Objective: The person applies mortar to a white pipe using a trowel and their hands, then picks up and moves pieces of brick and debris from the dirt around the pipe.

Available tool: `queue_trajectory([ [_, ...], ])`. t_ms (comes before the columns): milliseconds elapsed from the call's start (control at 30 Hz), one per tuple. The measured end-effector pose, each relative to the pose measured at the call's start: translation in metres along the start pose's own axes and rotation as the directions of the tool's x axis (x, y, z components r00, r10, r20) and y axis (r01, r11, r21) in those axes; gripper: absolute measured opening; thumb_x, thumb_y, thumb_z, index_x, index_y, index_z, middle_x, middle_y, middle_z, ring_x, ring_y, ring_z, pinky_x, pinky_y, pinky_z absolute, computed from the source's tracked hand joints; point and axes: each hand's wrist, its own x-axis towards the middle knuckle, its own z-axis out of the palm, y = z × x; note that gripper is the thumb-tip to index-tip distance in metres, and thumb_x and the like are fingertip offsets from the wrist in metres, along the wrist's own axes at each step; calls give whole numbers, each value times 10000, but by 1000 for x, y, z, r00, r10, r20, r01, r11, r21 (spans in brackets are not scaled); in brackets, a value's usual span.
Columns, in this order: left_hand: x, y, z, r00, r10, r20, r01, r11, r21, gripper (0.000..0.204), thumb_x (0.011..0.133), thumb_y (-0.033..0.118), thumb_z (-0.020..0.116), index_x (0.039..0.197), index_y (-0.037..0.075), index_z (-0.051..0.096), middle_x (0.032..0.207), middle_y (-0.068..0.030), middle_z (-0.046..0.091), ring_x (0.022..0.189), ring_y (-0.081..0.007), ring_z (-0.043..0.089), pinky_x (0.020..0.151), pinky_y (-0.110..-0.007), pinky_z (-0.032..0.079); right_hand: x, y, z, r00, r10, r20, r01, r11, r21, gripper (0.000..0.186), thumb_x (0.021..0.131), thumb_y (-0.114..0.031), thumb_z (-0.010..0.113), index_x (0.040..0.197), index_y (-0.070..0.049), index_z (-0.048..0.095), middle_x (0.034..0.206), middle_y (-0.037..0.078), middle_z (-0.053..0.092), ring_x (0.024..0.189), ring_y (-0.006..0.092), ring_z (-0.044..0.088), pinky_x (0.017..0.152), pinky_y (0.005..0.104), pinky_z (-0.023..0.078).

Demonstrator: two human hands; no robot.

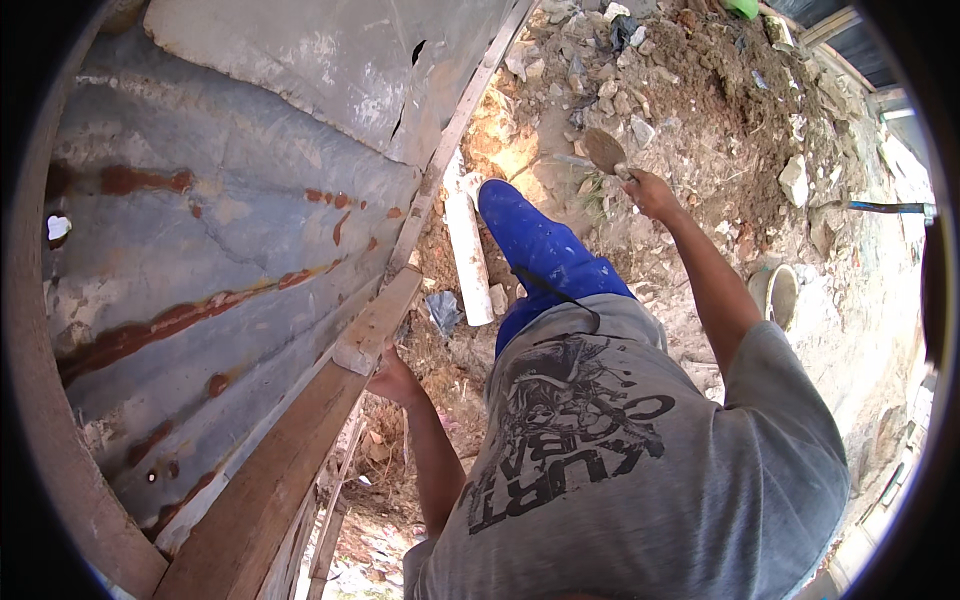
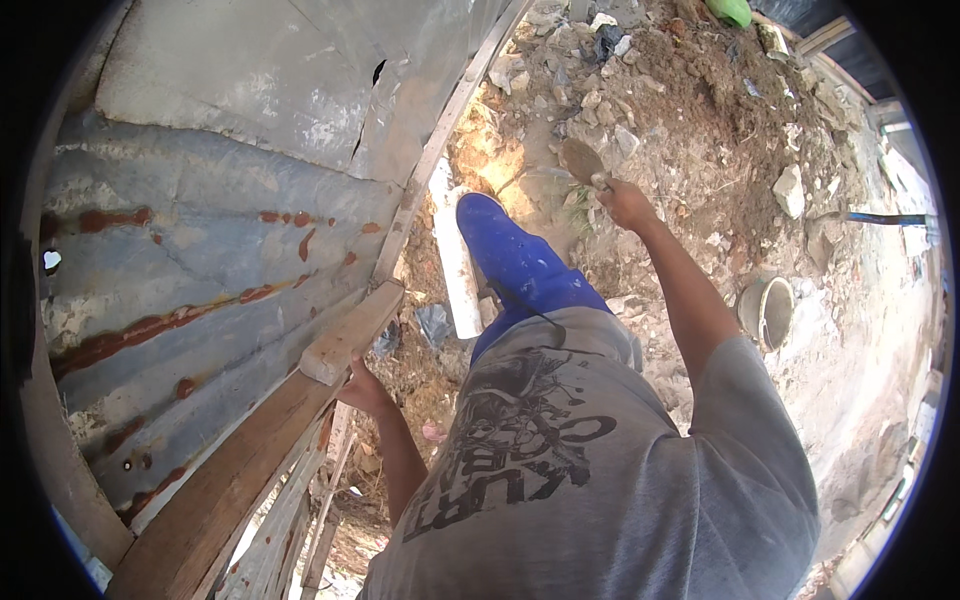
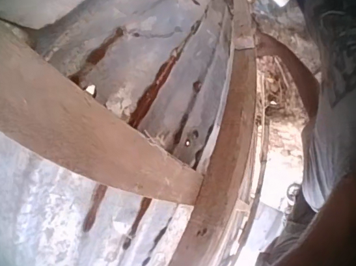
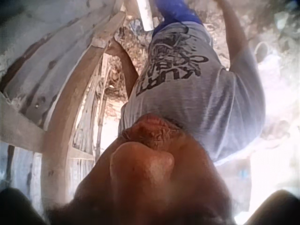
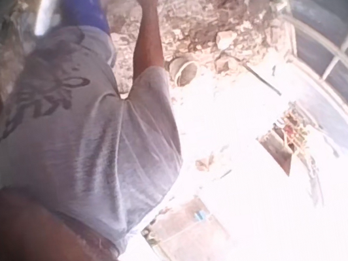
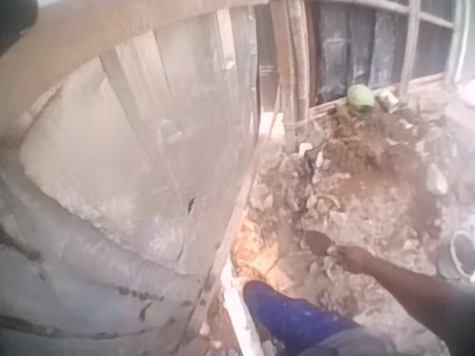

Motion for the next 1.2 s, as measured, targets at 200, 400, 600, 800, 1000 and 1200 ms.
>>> queue_trajectory([
  [200, -9, 10, 9, 984, -136, -112, 155, 971, 185, 517, 798, 99, 744, 1165, -185, 513, 1153, -242, 616, 965, -270, 623, 866, -378, 498, -42, 55, 7, 978, 203, 49, -205, 978, 49, 421, 915, -323, 586, 1232, -46, 580, 1093, 223, 650, 1020, 388, 616, 889, 448, 472],
  [400, 7, -54, -34, 992, -120, -48, 125, 985, 120, 573, 825, 180, 766, 1137, -187, 456, 1088, -264, 602, 919, -302, 632, 835, -401, 526, -132, 139, 43, 970, 244, 5, -236, 935, 266, 346, 927, -286, 616, 1154, -23, 610, 824, 113, 622, 675, 223, 563, 604, 345, 461],
  [600, -44, -15, 31, 971, -73, -227, 72, 997, -11, 712, 864, 347, 732, 1270, -139, 405, 1242, -288, 501, 1061, -327, 571, 878, -429, 500, -217, 139, -4, 750, 661, -17, -379, 450, 809, 307, 962, -318, 582, 1026, -18, 607, 676, 20, 545, 466, 99, 474, 392, 260, 376],
  [800, -117, -56, 104, 722, -502, 476, 286, 843, 456, 694, 917, 441, 620, 1295, -110, 433, 1261, -287, 485, 1109, -342, 545, 915, -425, 462, -199, 77, -94, 697, 657, -287, 231, 172, 958, 250, 975, -294, 559, 991, -45, 565, 732, 30, 553, 522, 113, 509, 423, 255, 416],
  [1000, -133, -9, 287, 289, -138, 947, 40, 990, 132, 648, 877, 374, 672, 1312, -65, 476, 1267, -239, 546, 1186, -334, 532, 978, -405, 435, -146, 39, -193, 852, 463, -246, 344, -140, 929, 154, 940, -169, 569, 1007, -37, 524, 777, 50, 580, 588, 119, 539, 452, 251, 447],
  [1200, -185, 131, 494, -21, 175, 984, -346, 922, -172, 581, 858, 369, 683, 1258, -25, 533, 1235, -237, 552, 1170, -387, 523, 991, -436, 416, -75, 149, -233, 871, 464, -163, 284, -205, 937, 107, 910, -131, 567, 963, -48, 522, 766, 33, 576, 568, 111, 532, 446, 249, 443],
])
